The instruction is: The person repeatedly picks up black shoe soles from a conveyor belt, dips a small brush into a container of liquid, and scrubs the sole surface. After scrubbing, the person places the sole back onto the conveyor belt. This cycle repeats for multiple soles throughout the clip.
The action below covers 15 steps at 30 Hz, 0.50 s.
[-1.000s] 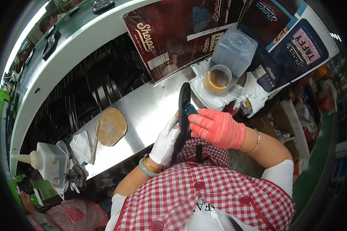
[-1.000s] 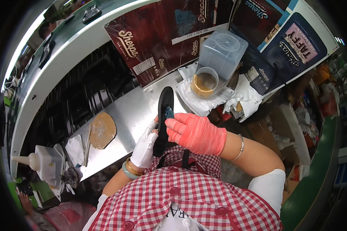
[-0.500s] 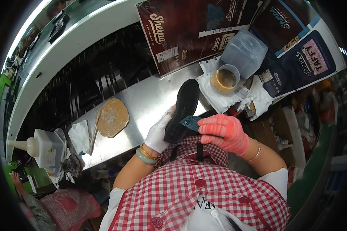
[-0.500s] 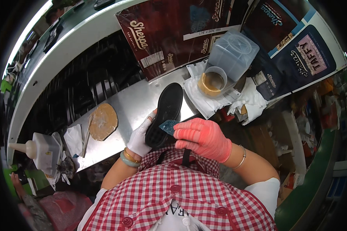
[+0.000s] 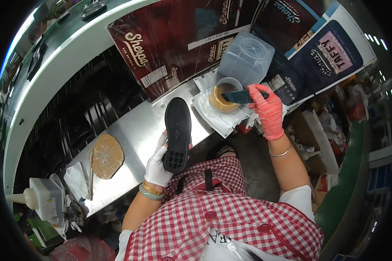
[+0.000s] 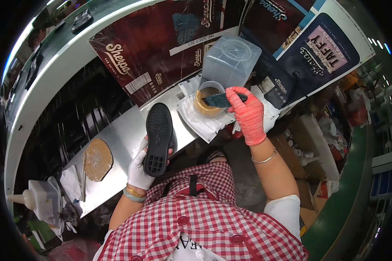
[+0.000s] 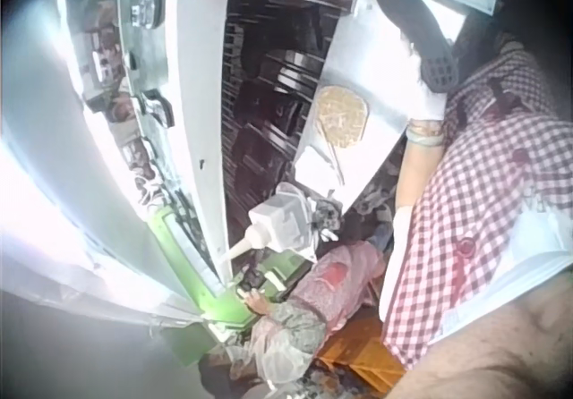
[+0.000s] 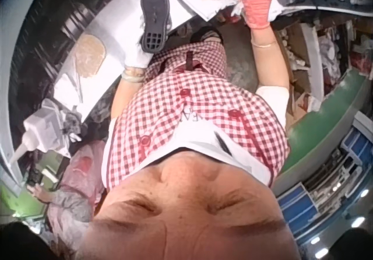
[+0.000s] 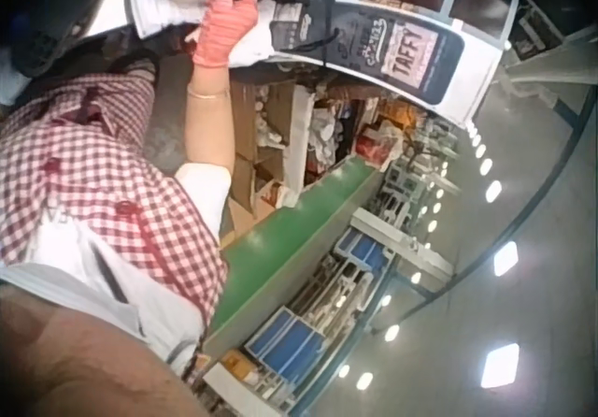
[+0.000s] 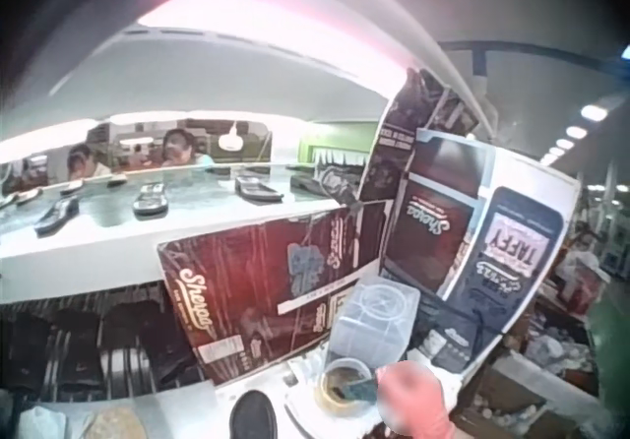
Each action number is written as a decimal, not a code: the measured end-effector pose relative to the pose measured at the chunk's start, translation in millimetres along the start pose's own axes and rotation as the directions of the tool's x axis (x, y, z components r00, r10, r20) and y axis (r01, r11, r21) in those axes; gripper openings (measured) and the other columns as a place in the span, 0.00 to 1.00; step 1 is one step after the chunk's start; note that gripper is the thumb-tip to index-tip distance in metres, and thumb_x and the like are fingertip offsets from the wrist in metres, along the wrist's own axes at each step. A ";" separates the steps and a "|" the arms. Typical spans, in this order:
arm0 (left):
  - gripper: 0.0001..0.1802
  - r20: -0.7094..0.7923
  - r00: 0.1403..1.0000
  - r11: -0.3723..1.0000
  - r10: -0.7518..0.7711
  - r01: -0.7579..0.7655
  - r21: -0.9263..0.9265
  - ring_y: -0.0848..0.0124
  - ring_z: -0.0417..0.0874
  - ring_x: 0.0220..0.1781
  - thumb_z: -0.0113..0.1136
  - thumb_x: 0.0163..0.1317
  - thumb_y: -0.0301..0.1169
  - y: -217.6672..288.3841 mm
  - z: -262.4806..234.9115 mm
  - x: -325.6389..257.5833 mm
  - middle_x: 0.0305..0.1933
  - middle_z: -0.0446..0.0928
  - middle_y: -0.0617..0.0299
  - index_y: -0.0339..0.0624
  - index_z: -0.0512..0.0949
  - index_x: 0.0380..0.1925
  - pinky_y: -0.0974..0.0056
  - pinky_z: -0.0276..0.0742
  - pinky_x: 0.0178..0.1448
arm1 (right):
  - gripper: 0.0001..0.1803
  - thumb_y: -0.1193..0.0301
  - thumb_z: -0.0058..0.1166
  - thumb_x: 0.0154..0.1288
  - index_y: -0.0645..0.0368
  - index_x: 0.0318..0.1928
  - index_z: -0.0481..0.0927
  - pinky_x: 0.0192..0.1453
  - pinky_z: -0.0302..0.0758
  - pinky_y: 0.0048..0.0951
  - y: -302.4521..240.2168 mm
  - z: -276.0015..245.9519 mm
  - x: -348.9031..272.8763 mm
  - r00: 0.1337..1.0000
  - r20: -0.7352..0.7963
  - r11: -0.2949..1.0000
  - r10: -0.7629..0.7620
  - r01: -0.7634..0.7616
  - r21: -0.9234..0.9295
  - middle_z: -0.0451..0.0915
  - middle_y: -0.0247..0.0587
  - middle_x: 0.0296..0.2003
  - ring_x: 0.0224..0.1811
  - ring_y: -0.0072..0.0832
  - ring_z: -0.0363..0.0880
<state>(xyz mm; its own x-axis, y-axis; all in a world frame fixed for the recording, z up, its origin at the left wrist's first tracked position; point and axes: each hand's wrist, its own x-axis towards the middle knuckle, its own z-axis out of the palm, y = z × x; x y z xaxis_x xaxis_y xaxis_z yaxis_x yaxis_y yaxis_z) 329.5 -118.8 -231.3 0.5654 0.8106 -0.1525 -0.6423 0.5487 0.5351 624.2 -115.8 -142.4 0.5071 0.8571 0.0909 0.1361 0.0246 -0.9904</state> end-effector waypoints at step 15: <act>0.28 -0.088 0.994 0.998 0.057 -0.060 -0.029 0.54 0.72 0.60 0.41 0.69 0.38 -9.7 3.2 7.1 0.66 0.62 0.52 0.54 0.51 0.69 0.54 0.69 0.64 | 0.13 0.66 0.56 0.62 0.63 0.41 0.80 0.34 0.72 0.18 24.1 -2.1 30.4 0.993 0.105 0.999 0.046 -0.046 -0.001 0.80 0.33 0.32 0.33 0.16 0.75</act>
<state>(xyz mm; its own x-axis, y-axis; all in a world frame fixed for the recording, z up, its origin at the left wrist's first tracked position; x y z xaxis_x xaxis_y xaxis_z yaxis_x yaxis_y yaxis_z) 341.4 -119.1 -235.0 0.4797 0.8557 -0.1942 -0.6901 0.5046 0.5187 644.7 -90.2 -163.3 0.4208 0.9065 0.0340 0.1138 -0.0156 -0.9934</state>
